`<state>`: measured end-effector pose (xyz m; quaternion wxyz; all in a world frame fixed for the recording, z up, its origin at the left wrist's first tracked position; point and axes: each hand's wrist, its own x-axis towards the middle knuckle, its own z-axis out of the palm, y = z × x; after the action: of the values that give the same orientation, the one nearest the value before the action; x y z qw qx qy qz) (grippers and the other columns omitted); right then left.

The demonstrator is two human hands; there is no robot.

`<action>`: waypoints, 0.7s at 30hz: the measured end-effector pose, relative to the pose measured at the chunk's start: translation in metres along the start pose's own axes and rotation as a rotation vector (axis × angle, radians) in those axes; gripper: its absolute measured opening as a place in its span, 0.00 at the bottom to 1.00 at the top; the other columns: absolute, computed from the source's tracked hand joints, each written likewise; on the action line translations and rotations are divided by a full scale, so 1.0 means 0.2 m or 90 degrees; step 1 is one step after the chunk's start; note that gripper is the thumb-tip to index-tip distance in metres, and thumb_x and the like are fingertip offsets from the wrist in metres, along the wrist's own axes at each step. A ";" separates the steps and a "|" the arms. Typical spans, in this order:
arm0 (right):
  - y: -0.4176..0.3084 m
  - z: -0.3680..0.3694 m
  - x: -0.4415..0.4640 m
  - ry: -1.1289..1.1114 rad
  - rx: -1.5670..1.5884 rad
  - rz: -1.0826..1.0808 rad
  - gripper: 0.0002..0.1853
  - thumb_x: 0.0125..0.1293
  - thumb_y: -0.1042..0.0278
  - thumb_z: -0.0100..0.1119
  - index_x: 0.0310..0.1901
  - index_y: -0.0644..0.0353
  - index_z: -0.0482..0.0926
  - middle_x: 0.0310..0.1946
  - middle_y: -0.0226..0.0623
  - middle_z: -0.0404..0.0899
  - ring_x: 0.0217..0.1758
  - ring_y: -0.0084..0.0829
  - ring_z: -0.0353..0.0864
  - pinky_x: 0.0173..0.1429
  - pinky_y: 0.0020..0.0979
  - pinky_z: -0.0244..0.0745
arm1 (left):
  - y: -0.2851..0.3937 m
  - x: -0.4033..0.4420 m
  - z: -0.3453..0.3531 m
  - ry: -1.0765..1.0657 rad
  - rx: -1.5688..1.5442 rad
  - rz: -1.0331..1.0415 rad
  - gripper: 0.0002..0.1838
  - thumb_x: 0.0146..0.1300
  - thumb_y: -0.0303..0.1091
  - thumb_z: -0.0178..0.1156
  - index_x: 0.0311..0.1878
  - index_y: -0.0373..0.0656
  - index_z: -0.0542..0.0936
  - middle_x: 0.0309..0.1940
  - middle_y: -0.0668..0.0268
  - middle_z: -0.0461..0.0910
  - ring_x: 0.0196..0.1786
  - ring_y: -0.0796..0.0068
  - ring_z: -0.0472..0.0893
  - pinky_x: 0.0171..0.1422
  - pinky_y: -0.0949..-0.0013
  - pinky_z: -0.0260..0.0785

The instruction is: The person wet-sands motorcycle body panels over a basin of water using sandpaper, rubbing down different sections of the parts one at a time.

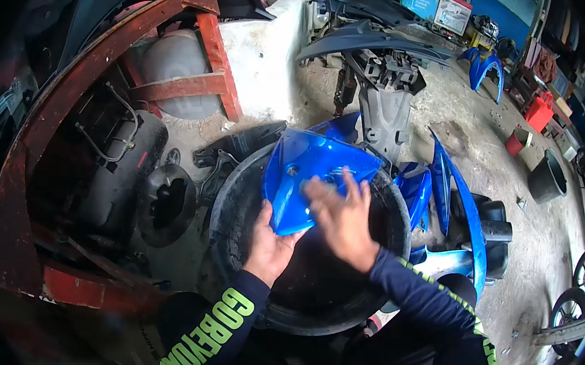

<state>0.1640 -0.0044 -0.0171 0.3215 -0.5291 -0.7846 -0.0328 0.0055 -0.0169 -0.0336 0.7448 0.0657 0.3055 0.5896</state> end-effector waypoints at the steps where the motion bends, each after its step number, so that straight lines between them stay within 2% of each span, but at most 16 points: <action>1: 0.02 -0.02 0.04 0.024 -0.008 0.002 0.17 0.68 0.60 0.57 0.58 0.42 0.83 0.60 0.25 0.81 0.75 0.53 0.61 0.72 0.68 0.46 | 0.00 0.00 0.01 -0.049 -0.023 0.019 0.30 0.77 0.57 0.45 0.66 0.40 0.70 0.61 0.54 0.77 0.61 0.58 0.79 0.67 0.51 0.72; 3: -0.10 -0.04 -0.03 -0.013 0.040 -0.043 0.17 0.68 0.59 0.57 0.57 0.42 0.83 0.60 0.24 0.81 0.76 0.52 0.58 0.72 0.68 0.46 | 0.01 0.01 0.01 -0.063 -0.016 0.038 0.30 0.77 0.56 0.46 0.66 0.39 0.70 0.61 0.53 0.76 0.63 0.57 0.78 0.70 0.50 0.70; 5: -0.22 -0.09 -0.14 -0.046 0.147 -0.144 0.16 0.66 0.60 0.58 0.55 0.41 0.84 0.59 0.23 0.81 0.76 0.51 0.59 0.73 0.67 0.46 | 0.03 -0.02 -0.03 -0.156 -0.074 -0.073 0.27 0.78 0.51 0.47 0.66 0.38 0.70 0.61 0.52 0.77 0.63 0.57 0.78 0.70 0.48 0.70; 6: -0.20 -0.10 -0.11 -0.033 0.101 -0.122 0.16 0.67 0.60 0.58 0.55 0.41 0.84 0.59 0.23 0.81 0.76 0.52 0.59 0.73 0.67 0.47 | 0.01 0.04 -0.14 -0.158 -0.113 -0.073 0.27 0.78 0.51 0.47 0.66 0.38 0.70 0.61 0.52 0.77 0.62 0.57 0.79 0.69 0.48 0.71; 7: -0.16 -0.11 -0.06 -0.020 0.057 -0.099 0.16 0.67 0.61 0.58 0.55 0.41 0.84 0.60 0.24 0.81 0.76 0.52 0.59 0.73 0.67 0.47 | 0.01 0.01 -0.09 -0.158 -0.110 -0.075 0.27 0.78 0.51 0.47 0.66 0.38 0.70 0.61 0.52 0.77 0.62 0.57 0.79 0.69 0.48 0.71; 9: -0.03 -0.11 0.02 0.022 0.025 0.002 0.17 0.65 0.62 0.60 0.55 0.41 0.84 0.58 0.26 0.82 0.77 0.52 0.58 0.72 0.68 0.47 | 0.01 -0.09 0.07 -0.078 -0.052 0.042 0.30 0.76 0.56 0.48 0.66 0.40 0.71 0.58 0.54 0.79 0.59 0.58 0.80 0.66 0.53 0.73; 11: -0.15 -0.15 -0.04 -0.021 0.069 -0.026 0.17 0.65 0.60 0.61 0.56 0.41 0.84 0.60 0.26 0.81 0.78 0.52 0.56 0.73 0.68 0.45 | 0.00 -0.08 0.03 -0.095 -0.035 0.061 0.30 0.75 0.56 0.48 0.66 0.40 0.70 0.59 0.55 0.78 0.60 0.59 0.80 0.67 0.54 0.72; 13: -0.22 -0.17 -0.15 -0.050 0.136 -0.149 0.18 0.65 0.59 0.62 0.56 0.41 0.84 0.63 0.23 0.79 0.78 0.51 0.57 0.73 0.68 0.44 | 0.01 -0.09 -0.02 -0.143 -0.071 -0.025 0.26 0.77 0.50 0.49 0.67 0.40 0.70 0.61 0.55 0.78 0.62 0.59 0.78 0.67 0.52 0.72; 15: -0.17 -0.18 -0.09 -0.029 0.074 -0.123 0.17 0.66 0.60 0.61 0.56 0.41 0.84 0.64 0.23 0.78 0.77 0.51 0.58 0.73 0.68 0.45 | 0.00 -0.10 -0.02 -0.159 -0.069 -0.006 0.27 0.77 0.50 0.49 0.67 0.40 0.69 0.63 0.55 0.76 0.64 0.58 0.77 0.68 0.51 0.71; 17: -0.07 -0.17 -0.02 0.021 0.033 -0.007 0.18 0.65 0.61 0.60 0.56 0.41 0.84 0.63 0.25 0.79 0.76 0.52 0.61 0.73 0.66 0.46 | -0.02 -0.16 0.07 -0.091 -0.046 0.094 0.30 0.76 0.56 0.48 0.67 0.40 0.70 0.62 0.55 0.77 0.64 0.59 0.77 0.69 0.52 0.71; 19: -0.16 -0.18 -0.08 -0.011 0.077 -0.040 0.18 0.64 0.61 0.62 0.57 0.41 0.84 0.63 0.25 0.79 0.77 0.52 0.60 0.73 0.66 0.45 | -0.02 -0.15 0.07 -0.090 -0.049 0.093 0.30 0.76 0.57 0.47 0.66 0.40 0.70 0.60 0.56 0.77 0.64 0.59 0.77 0.70 0.53 0.69; 21: -0.25 -0.19 -0.18 -0.042 0.160 -0.150 0.18 0.63 0.61 0.62 0.56 0.41 0.84 0.63 0.23 0.79 0.77 0.51 0.60 0.74 0.65 0.46 | 0.02 -0.16 0.05 -0.170 -0.055 -0.024 0.27 0.78 0.53 0.45 0.65 0.40 0.71 0.59 0.56 0.78 0.64 0.59 0.77 0.72 0.53 0.68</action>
<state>0.1471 -0.0706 0.0091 0.3530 -0.3897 -0.8494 0.0452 0.0030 -0.0429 -0.0108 0.7918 0.1054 0.1793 0.5743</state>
